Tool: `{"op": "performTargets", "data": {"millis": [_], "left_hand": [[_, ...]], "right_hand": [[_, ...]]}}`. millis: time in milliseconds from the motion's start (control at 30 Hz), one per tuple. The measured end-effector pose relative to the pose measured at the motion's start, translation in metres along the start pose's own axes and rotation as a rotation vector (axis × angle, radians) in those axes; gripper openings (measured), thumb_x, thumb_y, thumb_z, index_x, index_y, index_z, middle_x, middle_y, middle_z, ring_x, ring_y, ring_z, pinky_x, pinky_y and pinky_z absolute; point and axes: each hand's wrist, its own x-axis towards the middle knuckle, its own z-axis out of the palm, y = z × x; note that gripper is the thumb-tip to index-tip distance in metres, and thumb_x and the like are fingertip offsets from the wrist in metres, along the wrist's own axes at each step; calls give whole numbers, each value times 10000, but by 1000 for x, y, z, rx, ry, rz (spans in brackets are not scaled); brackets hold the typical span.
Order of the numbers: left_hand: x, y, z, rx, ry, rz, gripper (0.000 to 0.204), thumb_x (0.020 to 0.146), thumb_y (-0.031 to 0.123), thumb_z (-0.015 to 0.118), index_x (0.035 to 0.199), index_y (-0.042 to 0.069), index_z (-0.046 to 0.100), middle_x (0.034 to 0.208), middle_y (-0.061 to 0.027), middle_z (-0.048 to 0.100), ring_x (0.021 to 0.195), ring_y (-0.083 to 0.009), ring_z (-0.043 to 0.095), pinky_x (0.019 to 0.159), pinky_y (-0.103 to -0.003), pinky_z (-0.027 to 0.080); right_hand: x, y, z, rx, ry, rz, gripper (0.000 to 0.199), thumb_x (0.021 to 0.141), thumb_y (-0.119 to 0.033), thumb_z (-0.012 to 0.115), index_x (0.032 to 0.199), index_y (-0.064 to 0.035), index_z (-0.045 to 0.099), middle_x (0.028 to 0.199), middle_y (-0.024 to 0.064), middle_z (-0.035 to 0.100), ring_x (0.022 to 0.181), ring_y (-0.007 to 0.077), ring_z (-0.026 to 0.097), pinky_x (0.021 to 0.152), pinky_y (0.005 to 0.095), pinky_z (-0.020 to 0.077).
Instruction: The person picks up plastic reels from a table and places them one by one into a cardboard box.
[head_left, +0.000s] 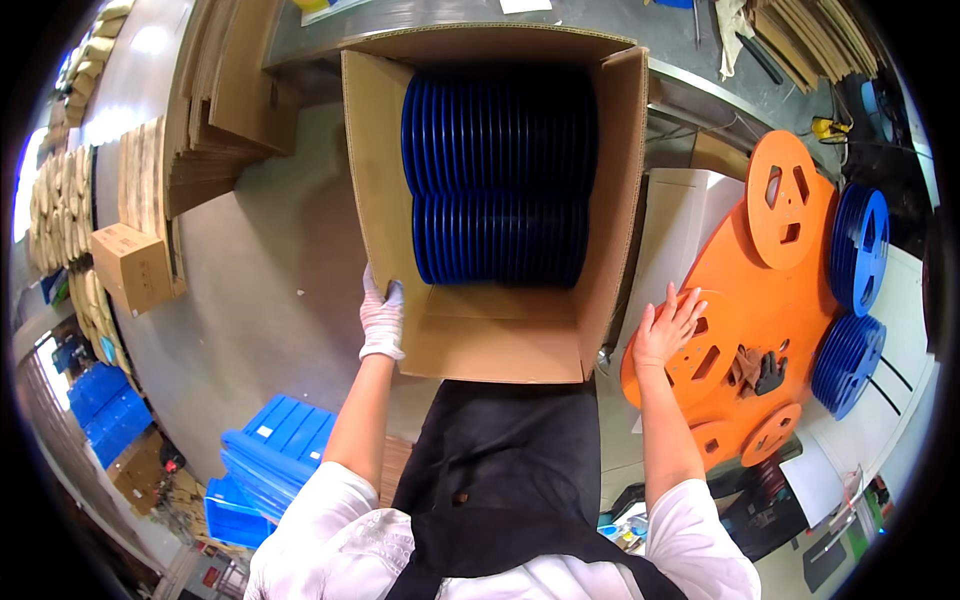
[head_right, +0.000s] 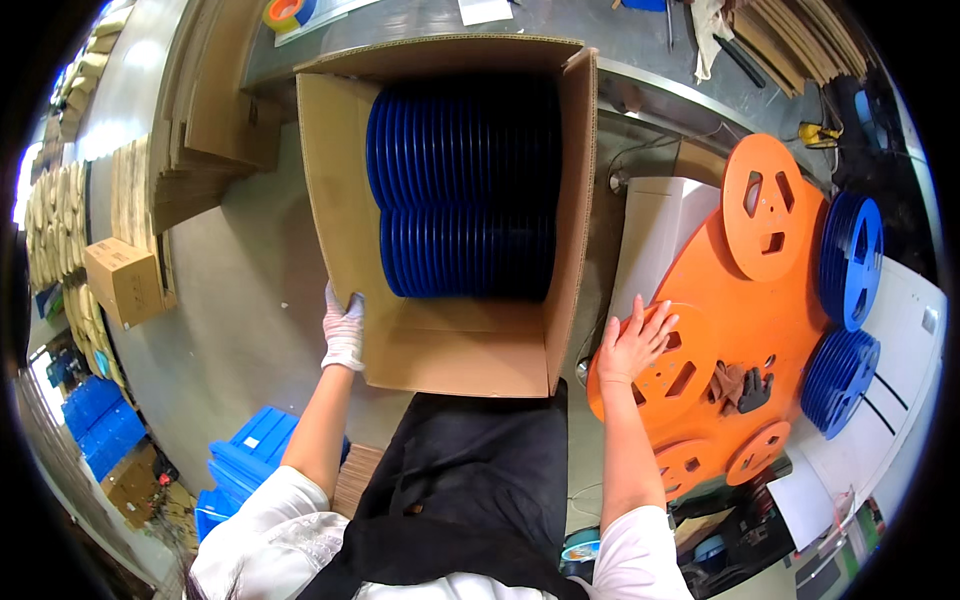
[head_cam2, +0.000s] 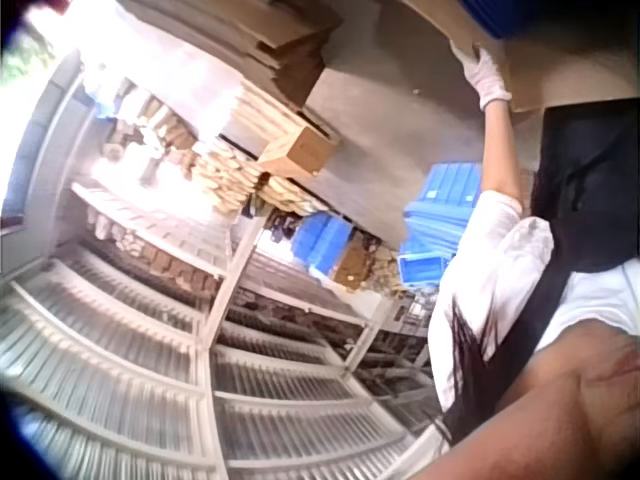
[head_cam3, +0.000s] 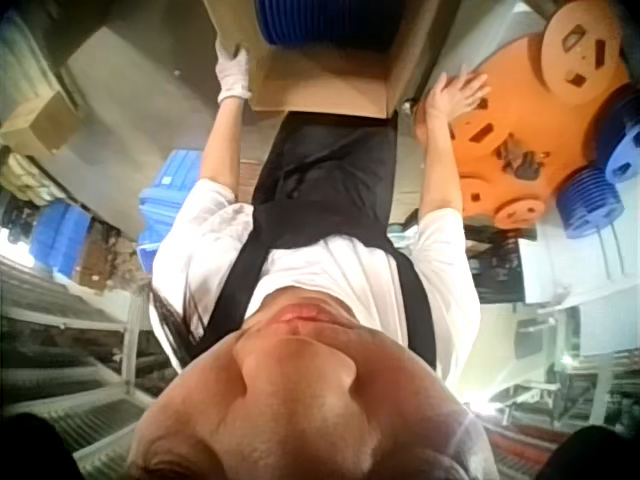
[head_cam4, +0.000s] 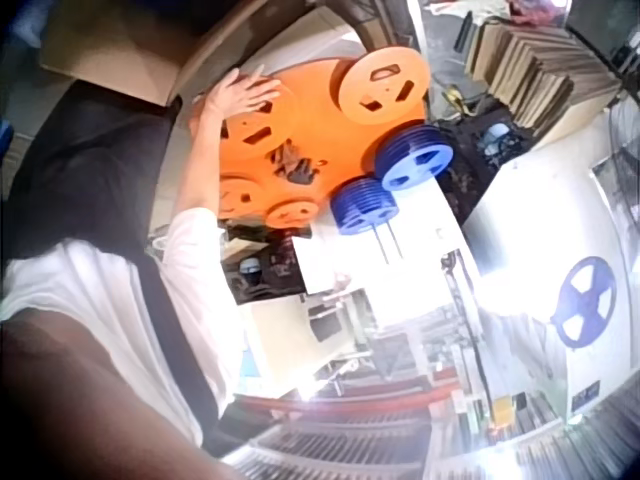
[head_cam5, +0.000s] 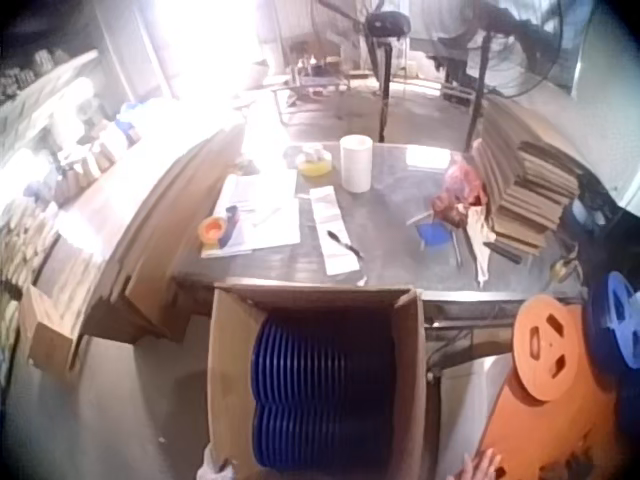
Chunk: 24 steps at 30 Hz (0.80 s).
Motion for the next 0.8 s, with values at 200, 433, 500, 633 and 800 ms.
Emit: {"op": "performTargets", "data": {"millis": [200,433,500,633,800], "left_hand": [[13,-21,10,-87,57,-11,358,902,297,646,1205,105,638,993,-149,710,853,-288,661,805,-357,507],[-12,-22,14,-40,1,21,386,902,303,670,1183,39,652,1008,-101,726,812,-190,634,791,-311,500],[-34,-2,6,33,-9,-49,391,903,313,666,1176,34,654,1015,-103,725,811,-199,636,795,-316,500],[-51,-82,12,-20,99,-4,349,907,316,652,1194,118,656,995,-149,713,831,-258,664,782,-360,503],[-72,-121,14,-130,-22,-71,341,921,251,629,1231,109,620,1054,-145,703,914,-281,662,823,-371,502]], "right_hand": [[22,-88,-16,693,-215,-109,838,901,-326,622,1536,-63,142,1575,192,214,1434,366,257,1159,417,247],[15,-72,8,572,-216,57,314,887,-203,626,1137,-12,624,880,253,670,858,440,640,783,490,509],[10,-55,10,505,-258,-4,298,891,-207,619,1124,-22,625,897,256,668,861,435,641,770,490,511],[-33,-64,-9,507,-301,9,370,885,-165,615,1236,-51,594,801,255,657,783,426,649,724,495,517],[-84,-48,-16,505,-499,10,616,917,-92,543,1482,-102,297,1064,265,631,911,436,630,795,481,517]]}}
